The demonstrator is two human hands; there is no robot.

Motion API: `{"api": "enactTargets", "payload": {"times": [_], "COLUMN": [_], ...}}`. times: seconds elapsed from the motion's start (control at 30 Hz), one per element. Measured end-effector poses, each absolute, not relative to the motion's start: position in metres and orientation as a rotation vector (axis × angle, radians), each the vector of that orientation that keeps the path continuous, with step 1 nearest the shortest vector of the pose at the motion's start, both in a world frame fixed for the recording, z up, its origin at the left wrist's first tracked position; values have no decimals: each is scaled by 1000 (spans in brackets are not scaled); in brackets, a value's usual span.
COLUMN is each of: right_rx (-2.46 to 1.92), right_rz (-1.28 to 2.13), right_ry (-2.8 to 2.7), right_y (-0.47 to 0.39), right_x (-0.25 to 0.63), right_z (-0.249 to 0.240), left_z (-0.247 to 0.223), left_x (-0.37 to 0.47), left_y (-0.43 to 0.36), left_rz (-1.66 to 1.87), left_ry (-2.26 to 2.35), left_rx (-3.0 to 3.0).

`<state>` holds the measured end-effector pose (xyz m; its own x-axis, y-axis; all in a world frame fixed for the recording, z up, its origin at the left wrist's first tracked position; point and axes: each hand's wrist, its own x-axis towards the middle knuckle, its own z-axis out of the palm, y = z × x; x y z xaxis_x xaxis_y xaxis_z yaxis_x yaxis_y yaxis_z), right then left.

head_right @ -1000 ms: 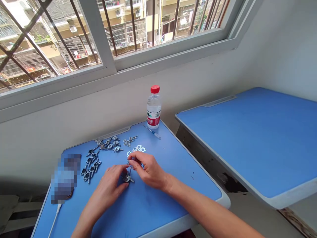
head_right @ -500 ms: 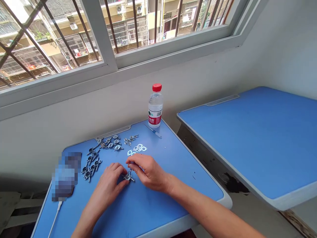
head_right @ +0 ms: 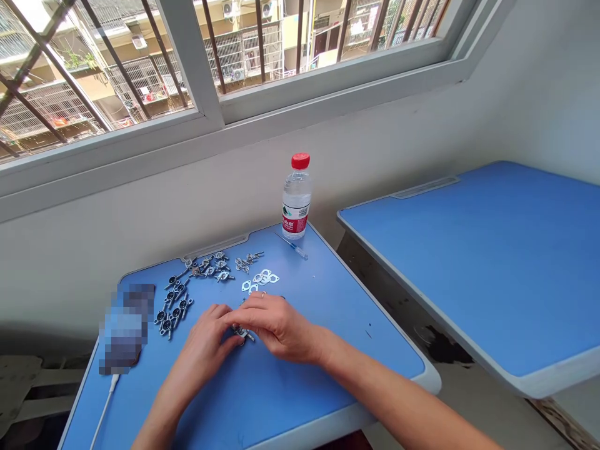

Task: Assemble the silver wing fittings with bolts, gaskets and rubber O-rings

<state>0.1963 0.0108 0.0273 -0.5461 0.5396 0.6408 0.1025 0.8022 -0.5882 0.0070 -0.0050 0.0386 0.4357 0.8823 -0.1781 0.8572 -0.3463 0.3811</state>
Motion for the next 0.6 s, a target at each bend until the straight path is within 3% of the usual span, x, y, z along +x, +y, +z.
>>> {"api": "enactTargets", "payload": {"times": [0.6], "right_rx": [-709], "right_rz": [545], "right_ry": [-1967], "right_y": [7], "right_x": [191], "right_z": [24], "left_z": [31], "left_x": [2], "left_y": [0], "left_rz": [232], "left_ry": [1322], "left_rx": [2187]}}
